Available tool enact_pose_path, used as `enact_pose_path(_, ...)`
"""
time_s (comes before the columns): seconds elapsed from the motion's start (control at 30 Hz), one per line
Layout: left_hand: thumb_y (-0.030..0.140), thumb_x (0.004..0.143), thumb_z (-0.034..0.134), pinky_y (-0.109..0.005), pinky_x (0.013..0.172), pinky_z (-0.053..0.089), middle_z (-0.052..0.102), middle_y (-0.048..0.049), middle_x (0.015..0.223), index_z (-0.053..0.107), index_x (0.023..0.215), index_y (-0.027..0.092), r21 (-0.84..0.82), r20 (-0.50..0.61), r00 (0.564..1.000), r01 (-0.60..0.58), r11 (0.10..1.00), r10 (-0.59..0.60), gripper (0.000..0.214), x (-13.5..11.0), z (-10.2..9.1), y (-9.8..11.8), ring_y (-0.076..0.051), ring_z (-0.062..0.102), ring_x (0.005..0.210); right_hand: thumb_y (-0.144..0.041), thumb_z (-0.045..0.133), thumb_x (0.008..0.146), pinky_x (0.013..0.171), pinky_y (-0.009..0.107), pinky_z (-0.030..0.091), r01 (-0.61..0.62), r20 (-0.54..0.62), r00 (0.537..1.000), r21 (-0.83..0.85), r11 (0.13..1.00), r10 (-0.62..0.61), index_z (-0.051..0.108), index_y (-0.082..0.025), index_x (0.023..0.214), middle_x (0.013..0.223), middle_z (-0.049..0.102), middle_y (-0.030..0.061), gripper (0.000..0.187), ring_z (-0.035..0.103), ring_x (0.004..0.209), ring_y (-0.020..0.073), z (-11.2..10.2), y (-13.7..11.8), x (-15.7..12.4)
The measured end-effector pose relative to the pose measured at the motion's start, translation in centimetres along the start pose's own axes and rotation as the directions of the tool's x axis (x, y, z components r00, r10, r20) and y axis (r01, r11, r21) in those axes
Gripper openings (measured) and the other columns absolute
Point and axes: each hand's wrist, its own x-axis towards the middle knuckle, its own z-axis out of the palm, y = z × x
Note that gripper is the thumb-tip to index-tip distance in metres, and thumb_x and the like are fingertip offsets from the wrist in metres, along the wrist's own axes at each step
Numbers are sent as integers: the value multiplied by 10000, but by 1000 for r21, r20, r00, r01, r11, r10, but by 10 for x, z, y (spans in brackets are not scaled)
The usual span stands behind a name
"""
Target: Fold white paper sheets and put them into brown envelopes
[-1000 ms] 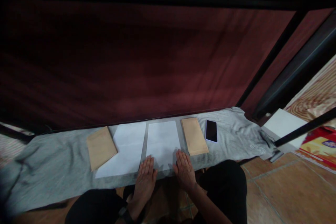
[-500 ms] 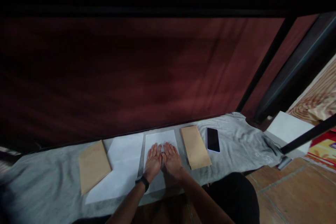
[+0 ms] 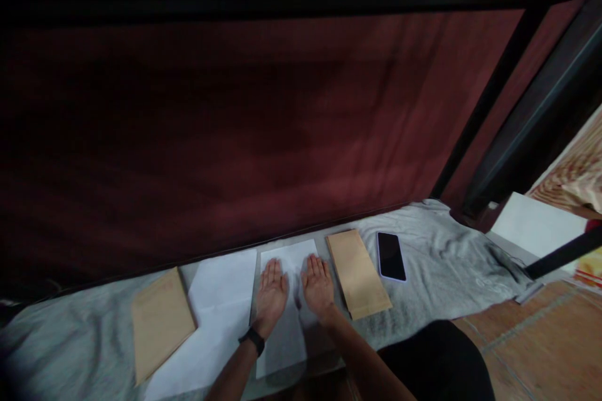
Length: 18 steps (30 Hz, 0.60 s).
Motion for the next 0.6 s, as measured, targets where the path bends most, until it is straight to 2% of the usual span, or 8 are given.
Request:
enact_pose_path(0.13,253,993,285,-487,1204,309,422,-151,1570,422,1504,88,-32,71,994,-82,996,84,554,31,6,9,-273,301,1499,-304,312,1039,1189,461,324,69,63,995,31,997,-71,494,-168,1474,1524,480,106,490,440,1422,244,6,-12,34)
enact_pose_path(0.23,269,999,296,-500,1195,318,437,-146,1561,437,1499,114,-37,95,992,-85,996,88,542,41,14,5,-279,329,1487,-319,347,1037,1188,445,334,101,79,992,38,994,-103,537,-163,1435,1522,485,110,467,447,1416,233,14,-11,48)
enact_pose_path(0.43,305,998,310,-476,1201,314,444,-203,1543,423,1488,33,-26,-12,1000,-2,1000,2,572,32,22,-9,-278,359,1472,-353,379,1037,1200,485,288,23,1,1000,1,1000,-23,449,-75,1485,1520,463,191,532,416,1435,271,28,1,45)
enact_pose_path(0.53,307,986,320,-502,1182,341,477,-219,1513,459,1460,25,-51,-11,997,71,996,-72,568,24,18,-11,-302,409,1441,-358,380,1037,1198,478,289,-26,7,1000,-20,999,27,458,-18,1465,1508,461,232,552,421,1430,291,27,-1,49)
enact_pose_path(0.6,292,973,340,-512,1174,353,488,-224,1503,470,1450,28,-102,-6,996,89,991,-90,560,10,13,-12,-310,417,1435,-339,369,1038,1180,479,317,-60,18,998,-30,998,60,485,-4,1441,1489,480,244,536,442,1414,301,20,-3,50)
